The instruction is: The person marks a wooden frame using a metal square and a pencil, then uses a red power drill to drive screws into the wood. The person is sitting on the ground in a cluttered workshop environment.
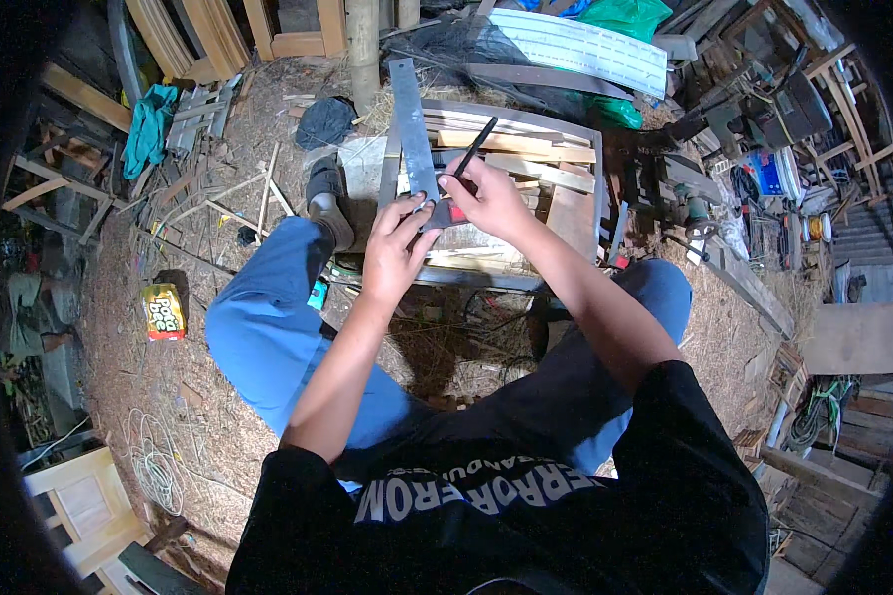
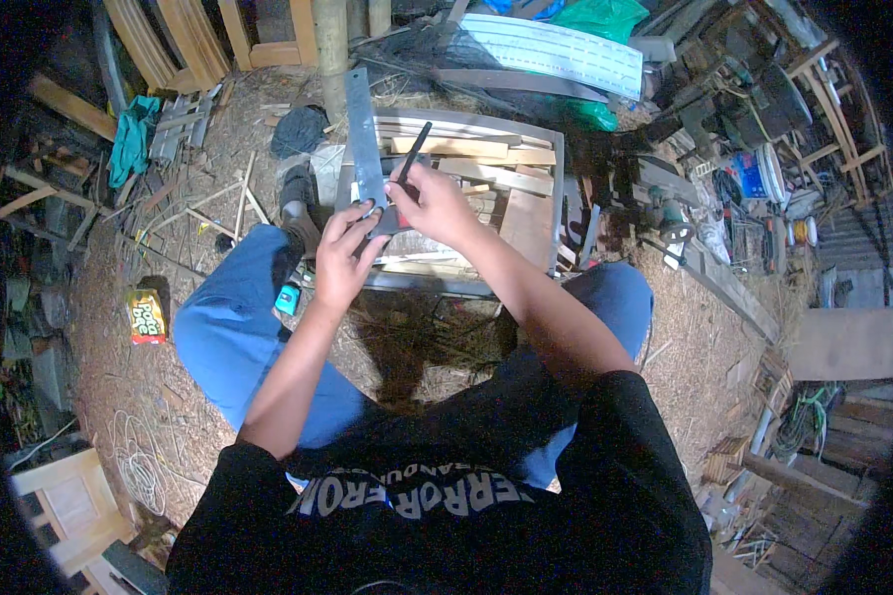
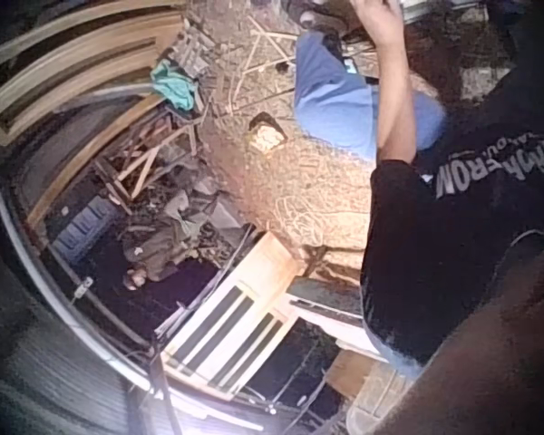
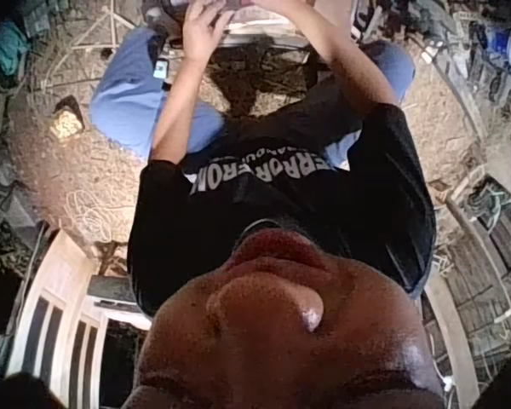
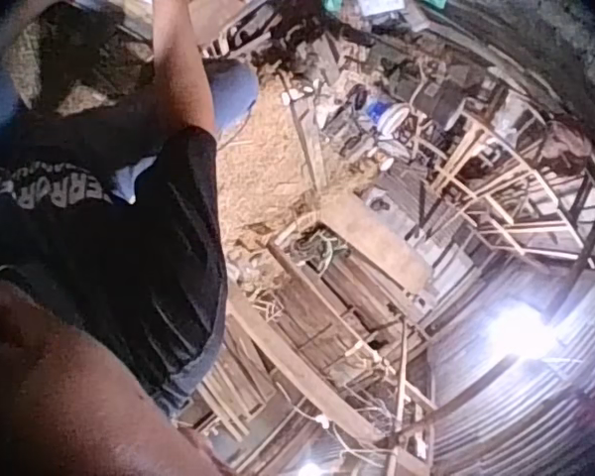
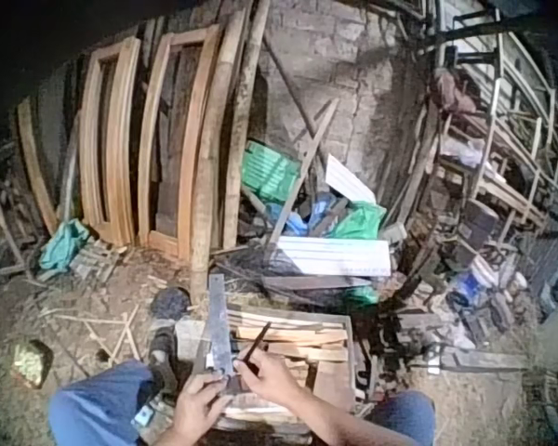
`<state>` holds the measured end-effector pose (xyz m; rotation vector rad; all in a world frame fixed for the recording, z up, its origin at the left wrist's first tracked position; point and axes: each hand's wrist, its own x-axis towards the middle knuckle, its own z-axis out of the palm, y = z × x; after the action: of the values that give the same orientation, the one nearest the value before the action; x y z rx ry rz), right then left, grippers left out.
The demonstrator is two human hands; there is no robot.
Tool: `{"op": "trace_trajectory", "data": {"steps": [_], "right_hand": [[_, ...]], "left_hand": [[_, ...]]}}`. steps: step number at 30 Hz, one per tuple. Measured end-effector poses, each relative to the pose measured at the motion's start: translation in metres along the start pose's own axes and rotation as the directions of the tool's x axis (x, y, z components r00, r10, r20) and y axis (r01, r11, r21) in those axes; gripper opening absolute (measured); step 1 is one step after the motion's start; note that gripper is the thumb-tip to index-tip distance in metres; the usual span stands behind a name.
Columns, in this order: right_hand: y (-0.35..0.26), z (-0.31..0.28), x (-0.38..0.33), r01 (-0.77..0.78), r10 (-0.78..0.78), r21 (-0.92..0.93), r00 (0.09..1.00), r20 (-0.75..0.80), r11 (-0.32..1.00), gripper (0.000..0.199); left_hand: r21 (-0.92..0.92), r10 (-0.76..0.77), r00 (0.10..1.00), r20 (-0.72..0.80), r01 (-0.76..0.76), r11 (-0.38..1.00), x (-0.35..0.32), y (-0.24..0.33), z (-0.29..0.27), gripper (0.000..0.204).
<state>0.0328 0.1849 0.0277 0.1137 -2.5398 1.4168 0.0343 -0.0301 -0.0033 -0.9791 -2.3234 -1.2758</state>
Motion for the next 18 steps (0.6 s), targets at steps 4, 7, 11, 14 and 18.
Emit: {"op": "trace_trajectory", "data": {"steps": [4,7,11,14,18], "right_hand": [[0.001,-0.001,-0.001,0.021,-0.021,-0.016,1.0,0.003,1.0,0.02],[0.001,-0.001,-0.001,0.061,-0.061,-0.039,0.998,0.006,0.997,0.019],[-0.002,-0.002,-0.001,0.064,-0.063,-0.037,0.998,0.02,0.997,0.017],[0.001,0.001,-0.001,0.115,-0.116,-0.052,0.993,-0.015,0.992,0.016],[0.008,0.008,0.001,0.18,-0.176,0.015,0.976,-0.131,0.984,0.016]], "left_hand": [[0.004,-0.004,1.0,0.004,0.004,1.0,0.0,0.0,0.001,0.036],[0.011,0.002,1.0,0.003,-0.002,1.0,0.0,0.0,0.001,0.037],[0.006,-0.005,1.0,-0.004,0.005,1.0,0.0,0.001,-0.001,0.038],[0.007,-0.007,1.0,-0.003,0.007,1.0,-0.001,0.0,0.0,0.038],[-0.004,-0.01,1.0,0.001,0.01,1.0,0.0,0.0,0.002,0.04]]}}
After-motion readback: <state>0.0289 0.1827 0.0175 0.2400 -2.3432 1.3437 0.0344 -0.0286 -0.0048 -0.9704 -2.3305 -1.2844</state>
